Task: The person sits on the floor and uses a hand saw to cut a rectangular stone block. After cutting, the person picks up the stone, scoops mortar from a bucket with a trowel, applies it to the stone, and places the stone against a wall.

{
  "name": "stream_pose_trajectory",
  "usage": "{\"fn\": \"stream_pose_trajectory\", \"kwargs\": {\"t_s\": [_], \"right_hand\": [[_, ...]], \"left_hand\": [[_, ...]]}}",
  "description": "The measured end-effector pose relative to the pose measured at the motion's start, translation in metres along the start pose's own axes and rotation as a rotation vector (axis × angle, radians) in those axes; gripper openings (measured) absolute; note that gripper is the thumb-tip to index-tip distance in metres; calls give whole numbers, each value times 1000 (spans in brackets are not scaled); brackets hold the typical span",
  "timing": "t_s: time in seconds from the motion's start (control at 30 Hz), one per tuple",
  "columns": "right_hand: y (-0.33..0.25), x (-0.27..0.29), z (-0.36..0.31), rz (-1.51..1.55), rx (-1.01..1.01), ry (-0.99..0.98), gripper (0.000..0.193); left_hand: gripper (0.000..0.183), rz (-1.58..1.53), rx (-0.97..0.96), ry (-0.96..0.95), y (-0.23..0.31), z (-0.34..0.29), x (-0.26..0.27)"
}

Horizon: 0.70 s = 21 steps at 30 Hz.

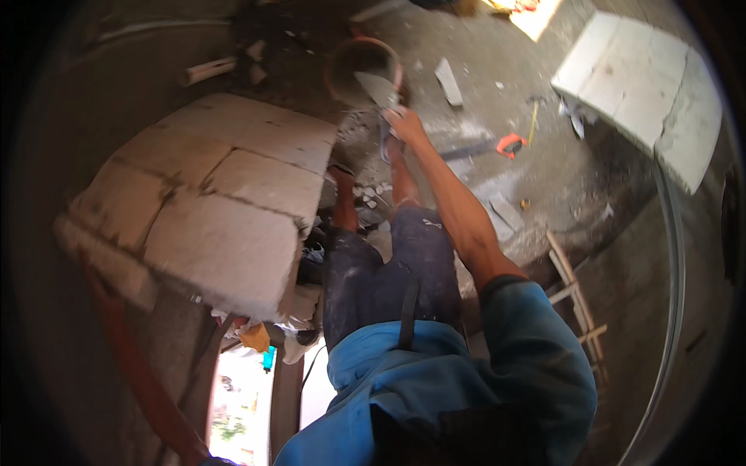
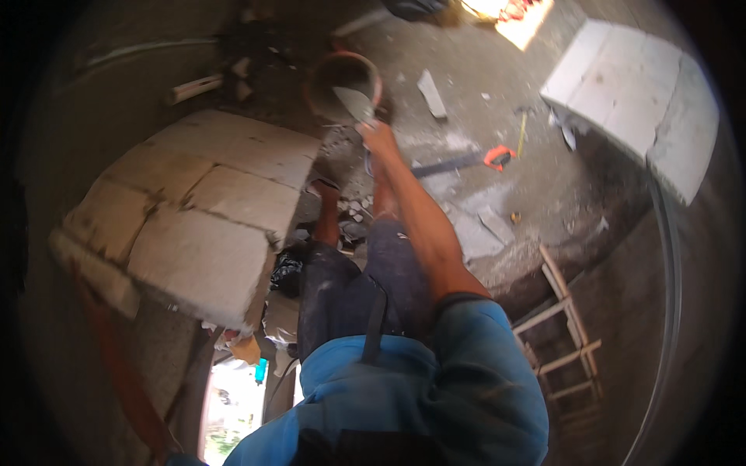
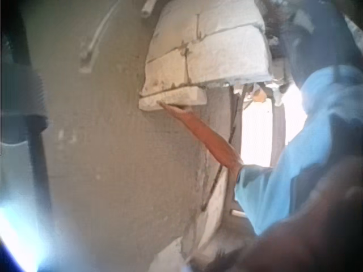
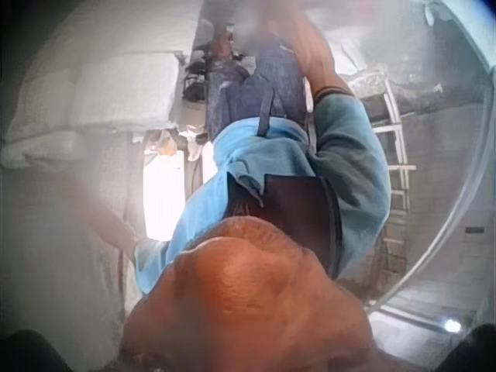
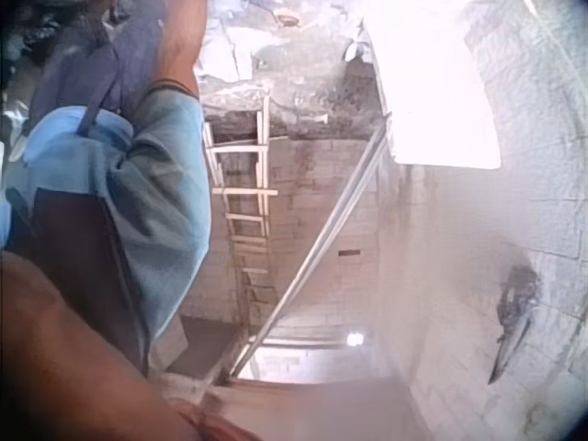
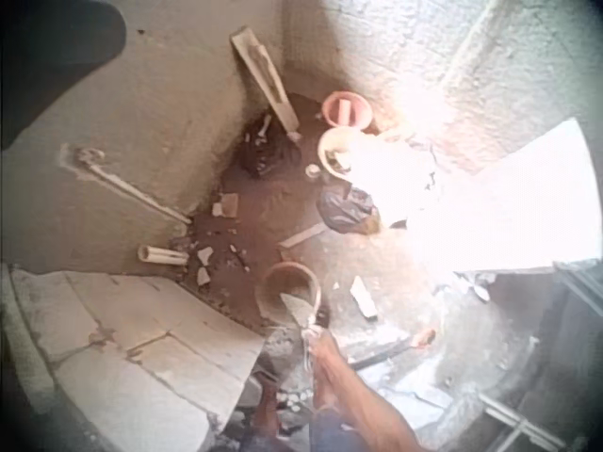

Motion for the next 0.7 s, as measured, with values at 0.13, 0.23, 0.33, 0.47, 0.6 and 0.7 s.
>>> {"fn": "stream_pose_trajectory", "kwargs": {"t_s": [0.13,0.23,0.33,0.47,0.6,0.7], "right_hand": [[79,-8,60,57,155,140,53],[132,31,4,-19,-64,193,53],[212,102,-60,-275,-220,142,48],[263,198,-172,-662,-588,76,52],[278,255,-252,-700,-470,78,55],[292,287,-270,-613,-456,65,56]], "left_hand": [[115,179,-211,-73,-4,-9,31],[115,249,-186,-139,-27,-11,46],[115,217,-180,-157,-32,2,39],[109,116,3,-196,-43,3,43],[101,19,-21,-159,-15,0,37],[99,-7,75,-29,1,1,30]]}}
Point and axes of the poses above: each hand's wrist, its own z-axis towards the middle knuckle, its own x-axis out of the back of the hand, y = z × x, the point moved 7 cm from there along z, towards the middle knuckle, and after that the axes turned 13 degrees about x, right-handed, at the moved point
